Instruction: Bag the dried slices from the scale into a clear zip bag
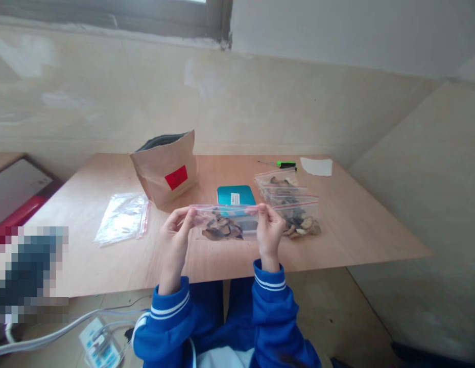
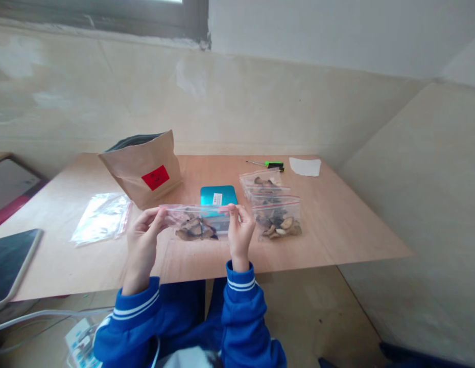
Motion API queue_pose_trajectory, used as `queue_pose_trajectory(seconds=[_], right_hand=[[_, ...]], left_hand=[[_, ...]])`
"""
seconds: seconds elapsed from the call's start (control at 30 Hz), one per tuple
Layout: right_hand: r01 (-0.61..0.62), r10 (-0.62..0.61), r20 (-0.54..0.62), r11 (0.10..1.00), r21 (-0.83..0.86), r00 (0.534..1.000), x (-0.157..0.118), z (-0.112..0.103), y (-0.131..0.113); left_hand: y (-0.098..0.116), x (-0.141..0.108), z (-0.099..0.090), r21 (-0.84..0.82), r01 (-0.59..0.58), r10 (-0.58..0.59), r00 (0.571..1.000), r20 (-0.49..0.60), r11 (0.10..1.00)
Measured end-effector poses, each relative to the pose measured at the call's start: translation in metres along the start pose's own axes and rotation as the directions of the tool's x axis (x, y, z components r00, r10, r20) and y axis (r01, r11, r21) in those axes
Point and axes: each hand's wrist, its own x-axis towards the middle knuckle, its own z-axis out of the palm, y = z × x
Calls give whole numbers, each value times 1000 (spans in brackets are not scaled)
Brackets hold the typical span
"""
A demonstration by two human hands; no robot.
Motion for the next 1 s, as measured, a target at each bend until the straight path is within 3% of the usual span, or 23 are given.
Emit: queue_pose_trajectory(seconds=[0.17, 0.27, 0.33, 0.43, 0.53, 0.77, 1.0], right_hand=[[27, -28, -53, 999, -19, 998, 0, 3, 5], [71, -70, 12, 995, -67, 997, 1, 1, 6], [170, -165, 42, 976, -139, 985, 1, -1, 0], [341, -310, 172, 920, -196, 935, -3, 0, -16], [417, -343, 304, 879, -230, 889, -8, 3, -33], [426, -311, 401, 873, -239, 862, -14, 5, -44], [382, -319, 353, 916, -125, 880, -11, 5, -43]], left_hand=[[1, -4, 3, 78, -102, 109, 990, -91, 992], [3, -7, 6, 139, -168, 186, 974, -133, 976], [5, -9, 9, 161, -205, 229, 963, -142, 965], [9, -14, 14, 146, -238, 259, 955, -144, 960], [14, -19, 17, 139, -237, 257, 954, -157, 962], [20, -23, 15, 155, -235, 251, 963, -95, 960], [22, -21, 14, 81, -205, 199, 977, 77, 975]])
